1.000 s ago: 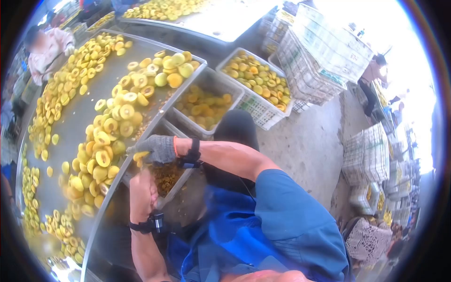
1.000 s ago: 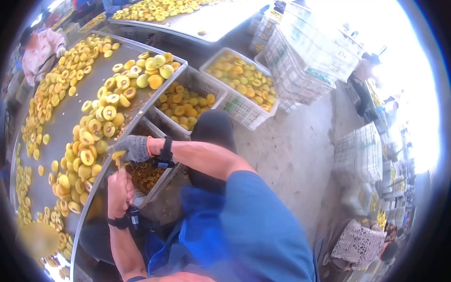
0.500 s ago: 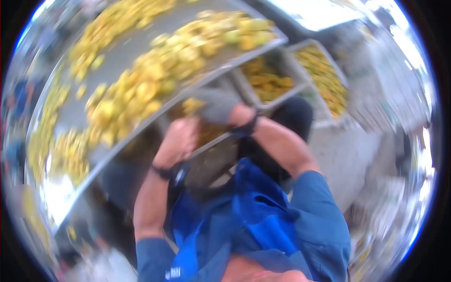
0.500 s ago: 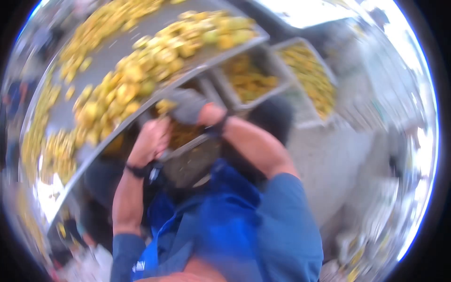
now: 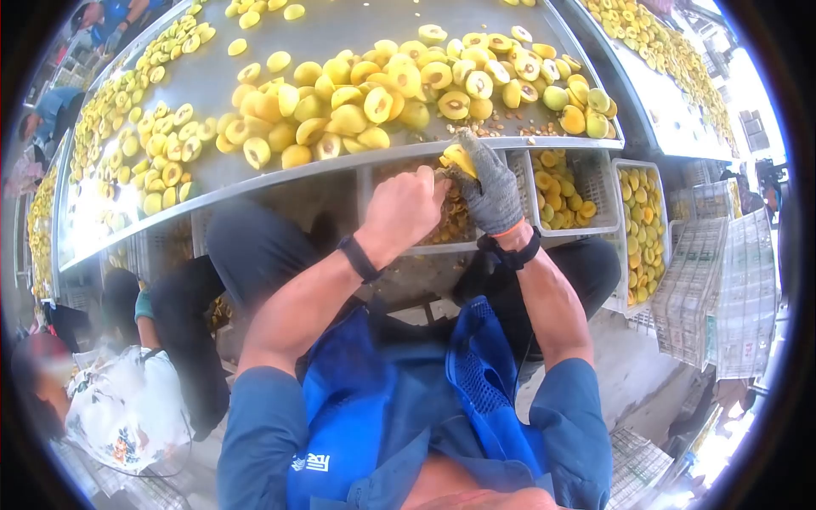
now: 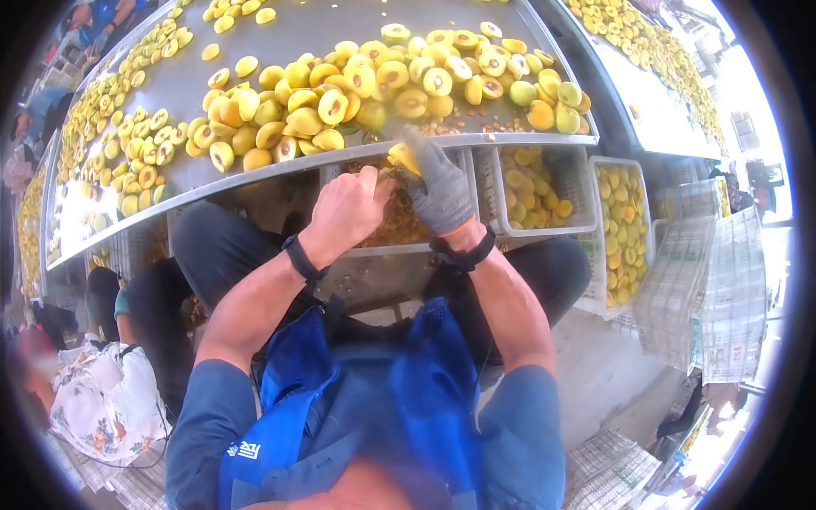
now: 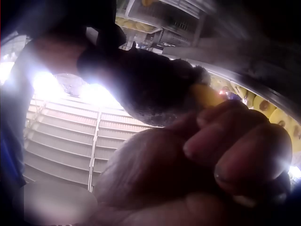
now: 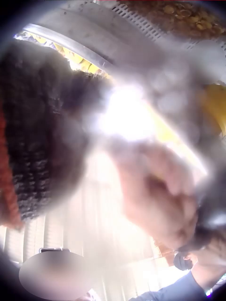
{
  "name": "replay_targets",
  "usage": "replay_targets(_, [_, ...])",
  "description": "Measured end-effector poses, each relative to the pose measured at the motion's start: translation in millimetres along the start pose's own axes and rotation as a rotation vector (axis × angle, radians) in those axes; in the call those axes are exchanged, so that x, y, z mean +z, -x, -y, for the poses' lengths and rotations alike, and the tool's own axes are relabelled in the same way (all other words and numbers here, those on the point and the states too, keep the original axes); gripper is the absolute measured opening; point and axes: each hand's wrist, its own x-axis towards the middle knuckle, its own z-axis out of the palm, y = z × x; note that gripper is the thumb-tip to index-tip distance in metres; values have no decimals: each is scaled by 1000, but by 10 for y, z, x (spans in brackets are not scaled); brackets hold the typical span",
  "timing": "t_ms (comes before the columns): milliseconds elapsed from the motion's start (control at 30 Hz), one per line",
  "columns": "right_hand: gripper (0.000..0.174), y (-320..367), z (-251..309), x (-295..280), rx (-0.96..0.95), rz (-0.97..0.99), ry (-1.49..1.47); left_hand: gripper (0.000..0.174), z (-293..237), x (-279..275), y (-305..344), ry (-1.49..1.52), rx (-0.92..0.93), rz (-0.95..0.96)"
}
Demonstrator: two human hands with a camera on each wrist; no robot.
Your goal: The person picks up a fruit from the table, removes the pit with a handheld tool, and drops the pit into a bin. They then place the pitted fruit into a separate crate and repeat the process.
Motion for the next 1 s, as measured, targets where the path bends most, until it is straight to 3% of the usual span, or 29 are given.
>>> replay_targets(167, [56,55,34,89,-102,-17,134,35,32,90,6,53,-36,-6])
replay_targets(267, [52,53,128,106,-9,-36,137,36,35,140,37,43,-50,1])
replay_targets(467, [41,-48,55,-37,342,124,-218,34,-10,174,94,-54,-21,18])
replay_targets(567, [38,-92,4,-121,303,223,-270,31,-16,228,153,-148,30,-26])
replay_targets(667, [38,-57,-119,-103,394,271,-384,29,-22,262,182,-217,60,-56])
replay_targets(867, [39,-37,-92,-119,415,269,-464,28,-17,332,209,-305,109,-118])
replay_targets(1000, [42,-13,-97,-59,239,174,-237,24,5,310,196,-286,120,-100])
